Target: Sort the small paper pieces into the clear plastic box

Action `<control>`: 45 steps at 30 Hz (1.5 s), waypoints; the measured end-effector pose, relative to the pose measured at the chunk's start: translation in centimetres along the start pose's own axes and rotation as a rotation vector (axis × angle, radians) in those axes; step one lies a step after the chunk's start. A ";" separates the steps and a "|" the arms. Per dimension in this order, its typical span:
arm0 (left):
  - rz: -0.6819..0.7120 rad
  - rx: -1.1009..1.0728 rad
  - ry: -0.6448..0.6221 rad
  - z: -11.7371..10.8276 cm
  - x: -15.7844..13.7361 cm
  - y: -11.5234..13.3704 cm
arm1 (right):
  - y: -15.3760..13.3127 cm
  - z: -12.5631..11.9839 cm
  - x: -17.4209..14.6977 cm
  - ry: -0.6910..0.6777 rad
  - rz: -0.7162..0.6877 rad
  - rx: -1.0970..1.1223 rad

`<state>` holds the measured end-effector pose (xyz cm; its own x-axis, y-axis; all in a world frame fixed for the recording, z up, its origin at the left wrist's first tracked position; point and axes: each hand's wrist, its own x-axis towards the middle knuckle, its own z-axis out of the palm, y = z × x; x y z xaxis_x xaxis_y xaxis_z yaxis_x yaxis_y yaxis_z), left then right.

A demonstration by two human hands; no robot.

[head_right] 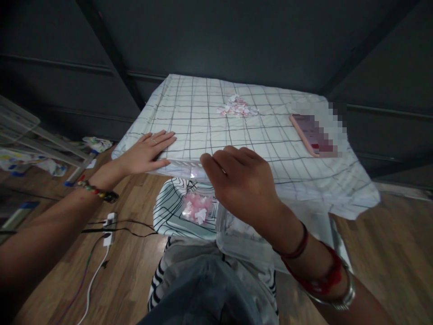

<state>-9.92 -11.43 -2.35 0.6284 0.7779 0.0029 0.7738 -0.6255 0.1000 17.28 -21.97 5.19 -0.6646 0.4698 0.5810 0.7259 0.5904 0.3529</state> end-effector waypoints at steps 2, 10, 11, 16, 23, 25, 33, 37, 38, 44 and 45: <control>0.006 -0.002 0.007 0.1 0.0 -0.1 | -0.4 -0.4 0.0 0.013 -0.014 -0.002; 0.025 -0.026 0.047 0.5 0.2 -0.2 | -1.2 -1.1 -0.4 0.007 -0.047 0.065; 0.026 -0.028 0.048 0.5 0.2 -0.2 | -1.2 -1.2 -0.5 0.005 -0.042 0.071; 0.029 -0.028 0.050 0.4 0.3 -0.3 | 0.5 -1.4 -0.5 0.058 0.050 0.016; -0.168 -0.042 0.061 -2.5 6.5 0.3 | 9.5 1.5 0.4 -0.031 0.382 0.035; -0.119 -0.047 0.045 -3.2 9.4 0.4 | 12.4 2.8 0.7 -0.006 0.448 0.029; -0.057 -0.086 0.028 -1.5 15.9 -0.2 | 16.8 5.7 0.0 -0.122 0.545 0.024; -0.033 -0.116 -0.009 -1.1 14.1 -0.1 | 16.8 6.3 -0.9 -0.190 0.578 0.047; 0.024 -0.135 0.029 -1.3 13.0 0.1 | 16.9 6.4 -1.0 -0.206 0.585 0.062; 0.577 -0.165 0.281 -1.7 3.1 3.9 | 17.1 6.0 -1.3 -0.325 0.546 0.136; 0.638 -0.157 0.231 -1.3 1.5 4.9 | 17.1 5.9 -1.2 -0.334 0.531 0.139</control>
<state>-5.30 -13.22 -0.55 0.9101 0.2647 0.3189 0.2270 -0.9622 0.1508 29.46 -8.61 6.17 -0.2564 0.8876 0.3826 0.9565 0.2900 -0.0317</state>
